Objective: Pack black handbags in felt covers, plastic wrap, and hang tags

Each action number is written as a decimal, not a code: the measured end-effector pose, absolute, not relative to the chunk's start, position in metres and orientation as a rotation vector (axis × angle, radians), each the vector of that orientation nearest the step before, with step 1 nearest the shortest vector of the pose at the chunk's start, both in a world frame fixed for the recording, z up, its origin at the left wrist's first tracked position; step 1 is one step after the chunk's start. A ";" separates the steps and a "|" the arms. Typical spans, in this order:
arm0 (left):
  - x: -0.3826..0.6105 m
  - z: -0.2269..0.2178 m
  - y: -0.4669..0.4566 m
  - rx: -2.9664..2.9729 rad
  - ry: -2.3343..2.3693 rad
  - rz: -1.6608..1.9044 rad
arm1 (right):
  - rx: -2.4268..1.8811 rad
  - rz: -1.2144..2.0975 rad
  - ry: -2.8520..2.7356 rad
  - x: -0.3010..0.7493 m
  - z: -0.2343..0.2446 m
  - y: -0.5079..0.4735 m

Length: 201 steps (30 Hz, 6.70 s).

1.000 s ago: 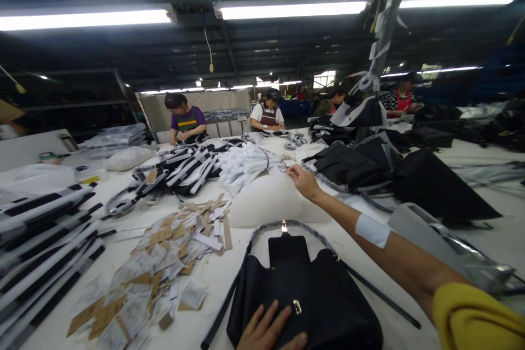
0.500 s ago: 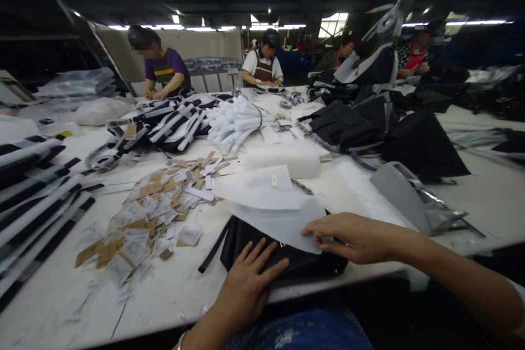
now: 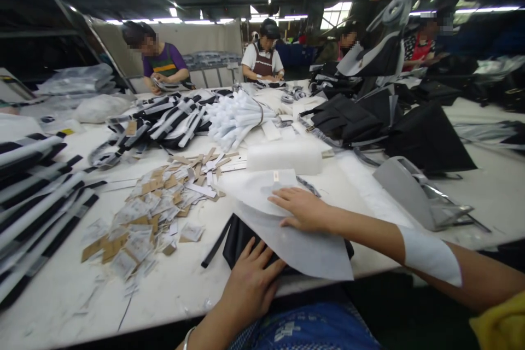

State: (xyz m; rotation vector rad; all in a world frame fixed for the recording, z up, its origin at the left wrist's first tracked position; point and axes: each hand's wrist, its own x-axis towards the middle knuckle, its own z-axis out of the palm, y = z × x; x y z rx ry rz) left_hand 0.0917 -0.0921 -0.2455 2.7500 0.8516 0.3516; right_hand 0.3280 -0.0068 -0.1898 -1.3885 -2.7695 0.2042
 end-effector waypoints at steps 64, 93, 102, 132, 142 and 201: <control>0.122 -0.192 -0.085 2.785 0.815 0.546 | -1.352 0.316 -2.732 0.340 -0.245 -0.115; 0.102 -0.256 -0.063 2.644 0.758 0.550 | -1.333 0.160 -2.782 0.379 -0.247 -0.090; 0.103 -0.264 -0.067 2.611 0.797 0.589 | -1.358 0.235 -2.848 0.374 -0.243 -0.088; 0.104 -0.260 -0.068 2.651 0.809 0.562 | -1.303 0.208 -2.883 0.371 -0.248 -0.096; 0.102 -0.242 -0.062 2.800 0.830 0.230 | -1.246 0.258 -2.930 0.371 -0.228 -0.084; 0.094 -0.207 0.038 2.554 0.877 0.428 | -1.138 0.437 -2.387 0.407 -0.211 -0.013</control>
